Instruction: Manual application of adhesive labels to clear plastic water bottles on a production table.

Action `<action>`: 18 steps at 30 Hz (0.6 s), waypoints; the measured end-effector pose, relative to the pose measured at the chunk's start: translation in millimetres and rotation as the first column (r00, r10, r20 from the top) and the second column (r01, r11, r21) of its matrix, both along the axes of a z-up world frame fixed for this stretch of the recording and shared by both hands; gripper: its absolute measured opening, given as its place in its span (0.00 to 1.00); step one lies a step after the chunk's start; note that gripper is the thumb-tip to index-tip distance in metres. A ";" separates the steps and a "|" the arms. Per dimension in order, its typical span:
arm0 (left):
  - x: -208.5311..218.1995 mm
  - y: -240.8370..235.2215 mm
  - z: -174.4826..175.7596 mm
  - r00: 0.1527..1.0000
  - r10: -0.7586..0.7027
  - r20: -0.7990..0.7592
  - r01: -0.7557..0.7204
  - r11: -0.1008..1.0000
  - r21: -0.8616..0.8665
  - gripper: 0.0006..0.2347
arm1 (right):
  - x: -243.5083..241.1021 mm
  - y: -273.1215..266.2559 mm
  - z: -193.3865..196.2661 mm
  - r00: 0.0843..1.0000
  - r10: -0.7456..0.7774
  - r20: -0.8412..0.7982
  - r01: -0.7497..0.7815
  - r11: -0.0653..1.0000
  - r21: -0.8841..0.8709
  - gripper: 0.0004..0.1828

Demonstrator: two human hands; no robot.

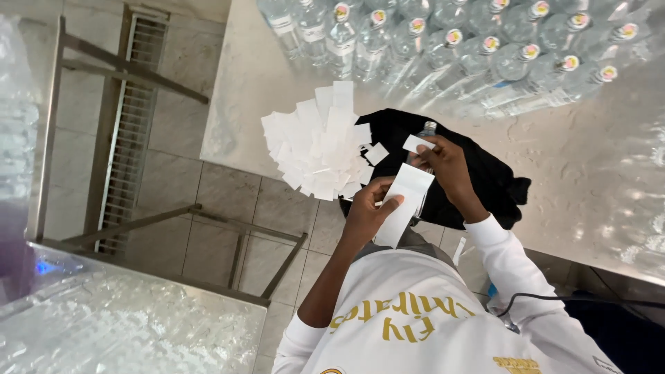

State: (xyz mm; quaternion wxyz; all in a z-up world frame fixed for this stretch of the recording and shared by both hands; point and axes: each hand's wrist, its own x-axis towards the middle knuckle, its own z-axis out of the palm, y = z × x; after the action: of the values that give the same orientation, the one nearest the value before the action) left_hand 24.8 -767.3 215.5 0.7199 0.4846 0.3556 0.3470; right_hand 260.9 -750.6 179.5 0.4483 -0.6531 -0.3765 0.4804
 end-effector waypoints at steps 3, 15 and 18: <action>-26.2 0.2 -10.5 0.992 0.123 0.001 -0.122 0.986 -0.115 0.19 | -40.1 22.9 23.0 0.995 0.082 -0.061 -0.073 0.988 0.138 0.17; -81.8 5.6 -14.5 0.970 0.240 0.045 -0.216 0.929 -0.300 0.21 | -55.8 4.6 100.1 0.779 0.568 0.267 -0.624 0.745 0.235 0.19; -76.2 9.4 -9.5 0.979 0.192 0.070 -0.167 0.949 -0.266 0.21 | -46.3 -3.0 95.4 0.765 0.538 0.354 -0.628 0.745 0.225 0.21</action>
State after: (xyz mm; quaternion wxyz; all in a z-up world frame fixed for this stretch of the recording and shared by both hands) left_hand -51.4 -757.9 206.0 0.7585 0.3350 0.4060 0.3842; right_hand 214.6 -753.6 275.0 0.3216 -0.4743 -0.6948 0.4346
